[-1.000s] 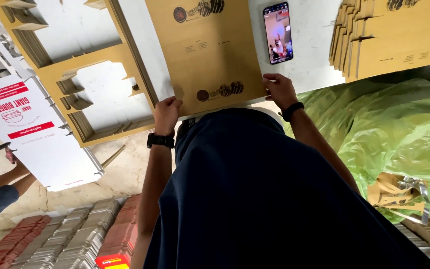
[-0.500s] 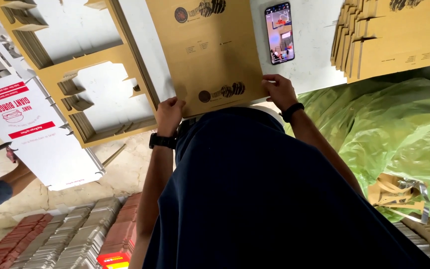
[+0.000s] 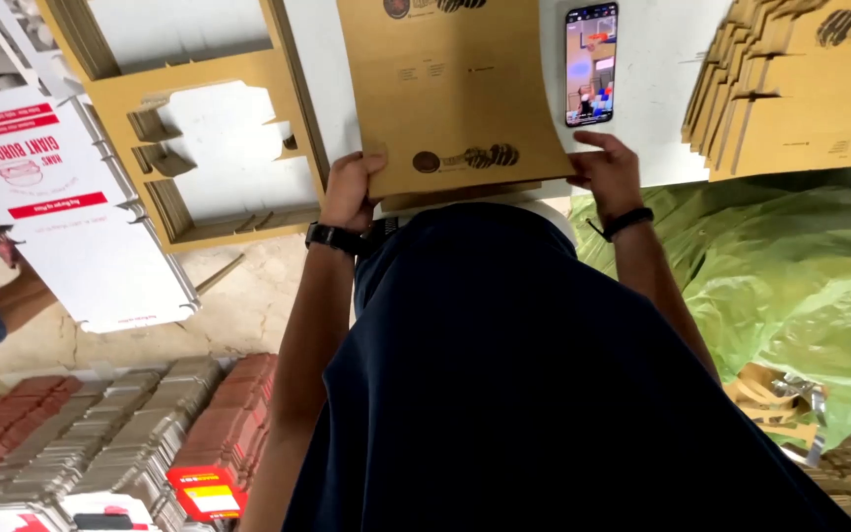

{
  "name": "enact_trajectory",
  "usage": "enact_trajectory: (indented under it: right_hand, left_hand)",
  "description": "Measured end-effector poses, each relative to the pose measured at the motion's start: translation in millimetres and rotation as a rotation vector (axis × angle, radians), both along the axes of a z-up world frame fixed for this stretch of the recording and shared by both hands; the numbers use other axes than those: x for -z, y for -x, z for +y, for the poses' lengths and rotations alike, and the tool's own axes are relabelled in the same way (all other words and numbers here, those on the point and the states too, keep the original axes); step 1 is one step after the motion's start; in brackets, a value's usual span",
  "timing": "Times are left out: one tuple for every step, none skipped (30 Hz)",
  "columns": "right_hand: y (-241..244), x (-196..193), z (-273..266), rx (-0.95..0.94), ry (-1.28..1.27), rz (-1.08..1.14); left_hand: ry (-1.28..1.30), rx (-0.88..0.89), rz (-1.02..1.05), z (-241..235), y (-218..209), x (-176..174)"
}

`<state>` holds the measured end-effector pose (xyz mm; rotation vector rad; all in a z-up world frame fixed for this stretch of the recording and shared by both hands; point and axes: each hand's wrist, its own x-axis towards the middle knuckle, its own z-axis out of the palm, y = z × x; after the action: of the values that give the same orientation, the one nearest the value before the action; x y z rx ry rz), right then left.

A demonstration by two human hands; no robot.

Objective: Folding flat cardboard sheets into boxes at a packaging station.

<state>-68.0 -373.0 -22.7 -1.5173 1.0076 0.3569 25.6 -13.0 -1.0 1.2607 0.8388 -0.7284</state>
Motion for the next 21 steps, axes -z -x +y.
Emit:
enact_trajectory:
  right_hand:
    - [-1,-2,-5,-0.104,0.054,-0.082]
    - [-1,-4,-9,-0.205,0.106,-0.161]
    - [-8,-6,-4,-0.211,0.103,-0.155]
    - [-14,-8,1,-0.402,0.231,-0.270]
    - [-20,-11,5,-0.594,0.357,-0.385]
    - [-26,5,1,-0.597,0.356,-0.382]
    - [-32,21,-3,-0.601,0.422,-0.520]
    - [-37,37,-4,-0.603,0.484,-0.659]
    - [-50,34,-1,-0.605,0.479,-0.655]
    - [-64,30,1,-0.548,0.412,-0.633]
    - [-79,27,3,-0.490,0.346,-0.611]
    - [-94,26,6,-0.490,0.343,-0.604]
    - [-111,25,9,-0.437,0.415,-0.628]
    - [-131,24,11,-0.384,0.488,-0.656]
    - [-146,24,11,-0.386,0.485,-0.654]
    - [-160,25,12,-0.377,0.491,-0.691]
    - [-174,26,13,-0.368,0.496,-0.728]
    - [-189,29,16,-0.370,0.493,-0.719]
    - [-204,33,19,-0.299,0.437,-0.740]
    - [-221,36,20,-0.226,0.385,-0.762]
    - [-229,50,20,-0.227,0.385,-0.756]
  left_hand:
    - [0.044,-0.055,-0.007,-1,-3,-8]
    - [0.088,-0.107,-0.011,-1,-6,-15]
    - [0.086,-0.113,-0.005,2,-12,-20]
    - [0.156,-0.145,0.026,4,-19,-24]
    - [0.225,-0.178,0.058,5,-26,-28]
    - [0.225,-0.181,0.061,3,-30,-31]
    - [0.217,-0.191,0.058,2,-36,-34]
    - [0.206,-0.202,0.057,2,-41,-38]
    - [0.203,-0.205,0.062,6,-44,-37]
    - [0.277,-0.242,0.099,9,-48,-35]
    - [0.351,-0.280,0.137,12,-52,-33]
    - [0.349,-0.281,0.143,12,-49,-17]
    - [0.055,-0.189,-0.011,13,-47,-2]
    - [-0.239,-0.095,-0.165,12,-47,14]
    - [-0.240,-0.097,-0.162,5,-49,19]
    - [-0.320,-0.022,-0.374,-1,-50,23]
    - [-0.398,0.057,-0.586,-7,-51,27]
    - [-0.399,0.059,-0.576,-16,-67,30]
    - [-0.361,0.010,-0.740,-26,-83,33]
    - [-0.317,-0.041,-0.906,-35,-100,37]
    - [-0.315,-0.040,-0.900,-44,-118,33]
